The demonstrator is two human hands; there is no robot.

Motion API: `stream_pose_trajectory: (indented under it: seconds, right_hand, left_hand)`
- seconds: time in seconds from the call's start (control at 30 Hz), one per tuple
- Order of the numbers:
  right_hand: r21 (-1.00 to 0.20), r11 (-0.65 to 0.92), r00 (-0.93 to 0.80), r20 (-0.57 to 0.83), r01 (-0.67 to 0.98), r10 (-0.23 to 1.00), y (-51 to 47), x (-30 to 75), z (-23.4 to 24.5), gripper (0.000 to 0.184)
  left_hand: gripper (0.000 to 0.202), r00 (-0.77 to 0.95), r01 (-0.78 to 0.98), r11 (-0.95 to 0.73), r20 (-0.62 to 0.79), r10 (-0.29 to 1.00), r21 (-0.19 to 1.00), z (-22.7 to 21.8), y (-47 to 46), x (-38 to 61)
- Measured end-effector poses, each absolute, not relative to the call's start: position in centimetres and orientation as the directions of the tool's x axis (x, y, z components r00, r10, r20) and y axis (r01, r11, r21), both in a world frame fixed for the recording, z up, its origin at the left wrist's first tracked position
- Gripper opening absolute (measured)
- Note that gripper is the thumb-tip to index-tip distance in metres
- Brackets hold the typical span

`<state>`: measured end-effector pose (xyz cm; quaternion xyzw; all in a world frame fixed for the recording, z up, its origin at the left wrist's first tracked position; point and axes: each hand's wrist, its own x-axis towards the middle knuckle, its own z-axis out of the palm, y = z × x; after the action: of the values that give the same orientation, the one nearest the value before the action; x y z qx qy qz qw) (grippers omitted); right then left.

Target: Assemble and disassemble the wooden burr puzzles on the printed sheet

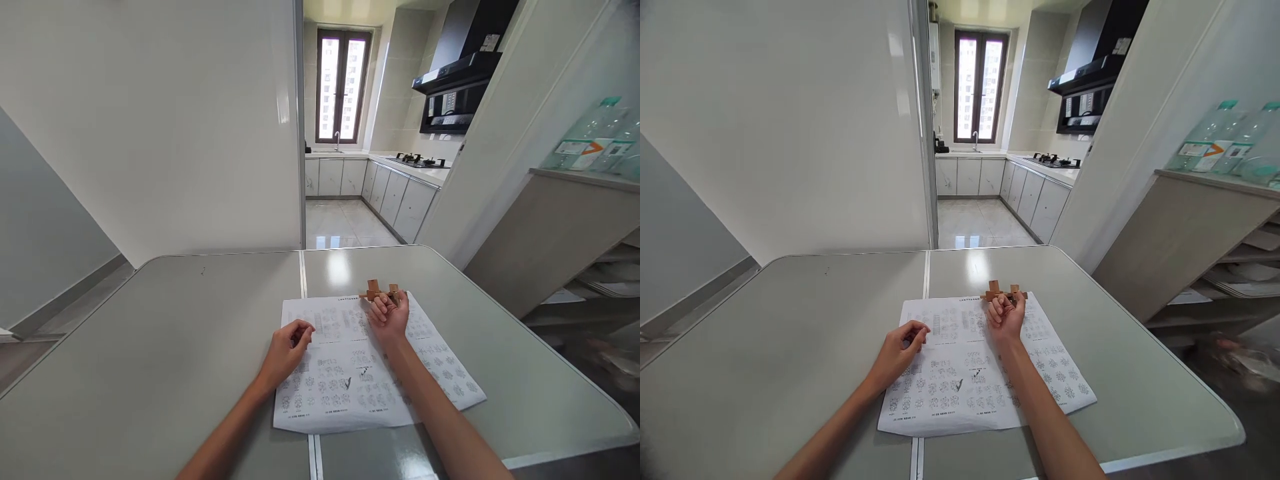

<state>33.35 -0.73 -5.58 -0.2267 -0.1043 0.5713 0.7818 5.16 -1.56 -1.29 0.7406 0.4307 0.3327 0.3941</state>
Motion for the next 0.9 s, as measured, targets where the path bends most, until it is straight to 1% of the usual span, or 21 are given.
stream_pose_trajectory:
  seconds: [0.07, 0.13, 0.27, 0.47, 0.57, 0.63, 0.8, 0.9]
  right_hand:
    - [-0.389, 0.232, 0.296, -0.114, -0.892, 0.948, -0.6, 33.9, -6.0, 0.051]
    - [-0.332, 0.225, 0.271, -0.101, -0.916, 0.957, -0.4, 34.3, -6.5, 0.051]
    - [-0.262, 0.204, 0.221, -0.037, -0.943, 0.975, -0.2, 35.0, -7.3, 0.047]
    - [-0.103, 0.182, 0.175, 0.072, -0.978, 0.982, 0.0, 35.5, -8.1, 0.036]
    - [-0.076, 0.16, 0.151, 0.103, -0.984, 0.983, 0.2, 35.9, -8.5, 0.029]
    - [-0.067, 0.147, 0.137, 0.128, -0.987, 0.982, 0.3, 36.1, -8.8, 0.027]
    - [-0.027, 0.13, 0.123, 0.189, -0.991, 0.974, 0.6, 36.3, -9.4, 0.037]
    - [-0.043, 0.12, 0.11, 0.191, -0.992, 0.975, 0.8, 36.5, -9.6, 0.04]
  left_hand:
    - [0.033, 0.406, 0.382, -0.316, 0.15, 0.902, 0.868, -1.2, -1.6, 5.1]
    - [0.032, 0.4, 0.386, -0.314, 0.149, 0.904, 0.867, -1.2, -1.6, 5.0]
    - [0.033, 0.4, 0.376, -0.308, 0.146, 0.905, 0.874, -1.4, -1.6, 4.8]
    - [0.034, 0.382, 0.387, -0.303, 0.148, 0.912, 0.871, -1.3, -1.7, 4.6]
    - [0.037, 0.377, 0.388, -0.294, 0.141, 0.915, 0.874, -1.3, -1.7, 4.6]
    - [0.038, 0.377, 0.385, -0.291, 0.138, 0.916, 0.876, -1.4, -1.6, 4.6]
    - [0.039, 0.378, 0.38, -0.298, 0.147, 0.914, 0.876, -1.5, -1.5, 4.5]
    - [0.039, 0.379, 0.374, -0.297, 0.148, 0.914, 0.878, -1.4, -1.6, 4.4]
